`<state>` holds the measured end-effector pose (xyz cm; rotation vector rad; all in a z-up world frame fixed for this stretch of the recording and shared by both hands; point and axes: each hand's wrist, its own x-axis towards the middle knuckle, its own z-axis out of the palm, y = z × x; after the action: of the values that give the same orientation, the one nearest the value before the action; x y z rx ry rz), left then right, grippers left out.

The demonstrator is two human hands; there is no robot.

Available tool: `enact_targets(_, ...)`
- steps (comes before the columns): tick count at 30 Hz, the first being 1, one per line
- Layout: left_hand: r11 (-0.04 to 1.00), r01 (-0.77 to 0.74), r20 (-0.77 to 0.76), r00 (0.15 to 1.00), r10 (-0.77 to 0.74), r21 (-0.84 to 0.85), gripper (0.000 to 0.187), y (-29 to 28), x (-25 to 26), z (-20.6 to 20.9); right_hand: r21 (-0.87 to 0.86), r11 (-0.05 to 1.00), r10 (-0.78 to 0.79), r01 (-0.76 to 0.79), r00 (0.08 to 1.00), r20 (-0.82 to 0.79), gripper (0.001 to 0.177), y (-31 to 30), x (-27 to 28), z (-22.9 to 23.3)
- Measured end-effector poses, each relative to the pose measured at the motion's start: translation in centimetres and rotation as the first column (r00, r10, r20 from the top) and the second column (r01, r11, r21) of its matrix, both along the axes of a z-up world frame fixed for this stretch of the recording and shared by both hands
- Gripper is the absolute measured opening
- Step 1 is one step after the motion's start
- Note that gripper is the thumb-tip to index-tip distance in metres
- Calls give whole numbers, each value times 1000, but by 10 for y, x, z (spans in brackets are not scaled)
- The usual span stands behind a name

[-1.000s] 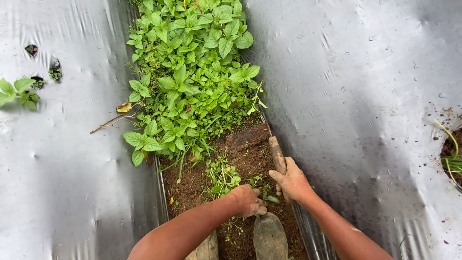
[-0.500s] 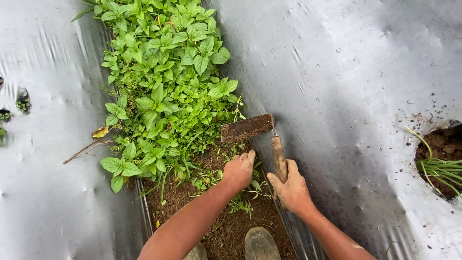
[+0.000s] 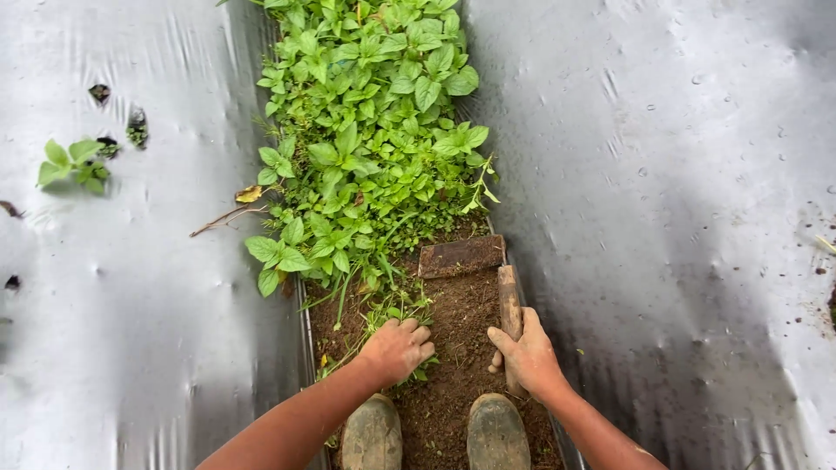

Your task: Weeding a garden bed by hand and using a small hoe to clear the path between plastic-covered rows.

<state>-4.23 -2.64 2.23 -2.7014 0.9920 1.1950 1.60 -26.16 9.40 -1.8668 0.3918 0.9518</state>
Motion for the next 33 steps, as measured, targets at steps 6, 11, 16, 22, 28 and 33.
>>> enact_targets(6,984,-116,44,993,111,134,31,68,-47,0,52,970,-236,239,970,-65,24,33,-22,-12)
enact_targets(11,950,-311,120,943,312,-22,26,90,-73,-3,12,971,-237,237,972,-2,22,57,-37,-20)
enact_targets(16,934,-357,91,929,358,-27,27,85,-77,-4,-2,976,-218,218,976,-15,22,57,-26,-14)
enact_targets(22,905,-409,99,902,420,-118,29,88,-88,-11,-25,984,-177,177,984,-5,20,43,-31,-21)
enact_targets(28,867,-484,59,868,493,-115,31,94,-85,-12,-1,981,-194,194,981,12,20,45,-14,-14)
enact_targets(33,865,-483,94,863,496,-132,35,99,-86,-17,-50,996,71,-80,986,-151,20,37,-44,-19)
